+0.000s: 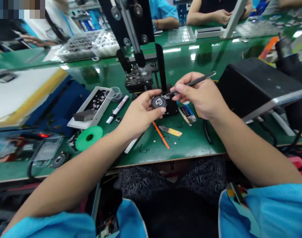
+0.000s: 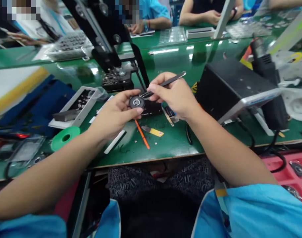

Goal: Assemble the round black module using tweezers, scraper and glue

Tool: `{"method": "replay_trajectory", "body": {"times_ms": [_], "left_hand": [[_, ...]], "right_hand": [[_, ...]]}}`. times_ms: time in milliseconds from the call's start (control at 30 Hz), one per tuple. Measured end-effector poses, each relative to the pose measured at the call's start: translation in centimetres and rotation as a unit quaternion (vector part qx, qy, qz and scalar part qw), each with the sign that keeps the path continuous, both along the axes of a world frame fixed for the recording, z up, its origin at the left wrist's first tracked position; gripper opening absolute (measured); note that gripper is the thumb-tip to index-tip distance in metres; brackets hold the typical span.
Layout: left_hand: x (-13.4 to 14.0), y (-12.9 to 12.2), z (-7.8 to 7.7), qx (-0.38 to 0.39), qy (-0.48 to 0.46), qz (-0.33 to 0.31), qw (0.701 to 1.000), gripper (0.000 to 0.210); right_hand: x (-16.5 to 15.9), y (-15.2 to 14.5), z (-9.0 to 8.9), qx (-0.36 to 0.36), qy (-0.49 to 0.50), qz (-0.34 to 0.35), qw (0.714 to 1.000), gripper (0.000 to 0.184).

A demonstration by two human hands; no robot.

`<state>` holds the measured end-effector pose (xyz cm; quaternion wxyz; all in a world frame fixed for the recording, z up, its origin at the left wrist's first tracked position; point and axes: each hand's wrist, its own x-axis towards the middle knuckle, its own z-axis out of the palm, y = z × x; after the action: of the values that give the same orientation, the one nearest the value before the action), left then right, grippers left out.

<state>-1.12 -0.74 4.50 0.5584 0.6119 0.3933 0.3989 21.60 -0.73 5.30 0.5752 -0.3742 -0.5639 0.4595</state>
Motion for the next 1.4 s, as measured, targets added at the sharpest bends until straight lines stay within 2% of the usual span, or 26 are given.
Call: {"method": "replay_trajectory", "body": {"times_ms": [100, 233, 333, 433, 533, 733, 1000, 1200, 1300, 1400], "left_hand": [[0.6, 0.1, -0.2, 0.011, -0.021, 0.001, 1.000, 0.068], [0.5, -0.3, -1.7, 0.022, -0.008, -0.004, 1.000, 0.068], [0.2, -0.3, -2.6, 0.011, 0.014, -0.001, 1.000, 0.069], [0.1, -0.3, -2.8, 0.013, 0.010, -0.003, 1.000, 0.070], [0.0, -0.6, -2.5, 0.024, -0.006, -0.015, 1.000, 0.071], [0.0, -1.0, -2.4, 0.037, -0.023, -0.035, 0.998, 0.073], [-0.2, -0.8, -2.5, 0.035, -0.023, -0.034, 0.999, 0.074], [0.0, -0.8, -2.6, 0.036, -0.028, -0.034, 0.998, 0.074], [-0.1, -0.8, -2.6, 0.043, -0.032, -0.029, 0.998, 0.073], [-0.1, -0.8, -2.5, 0.055, -0.025, -0.020, 0.998, 0.073]], "right_hand": [[0.1, 0.0, 0.0, 0.000, 0.011, -0.026, 1.000, 0.048], [0.2, 0.2, 0.0, -0.006, 0.031, -0.061, 0.998, 0.045], [0.1, 0.2, 0.2, -0.023, 0.047, -0.095, 0.994, 0.036], [-0.2, 0.0, 0.6, -0.048, 0.063, -0.110, 0.991, 0.029], [-0.5, -0.2, 0.8, -0.057, 0.074, -0.096, 0.991, 0.037], [-0.7, -0.3, 0.5, -0.062, 0.047, -0.077, 0.994, 0.068], [-0.6, -0.6, 0.3, -0.085, -0.007, -0.048, 0.995, 0.077], [-0.2, -0.6, 0.5, -0.069, -0.083, -0.066, 0.992, 0.068], [0.2, -0.5, 0.1, -0.068, -0.176, -0.018, 0.982, 0.059], [0.3, -0.5, -0.1, -0.103, -0.312, 0.050, 0.943, 0.044]]}}
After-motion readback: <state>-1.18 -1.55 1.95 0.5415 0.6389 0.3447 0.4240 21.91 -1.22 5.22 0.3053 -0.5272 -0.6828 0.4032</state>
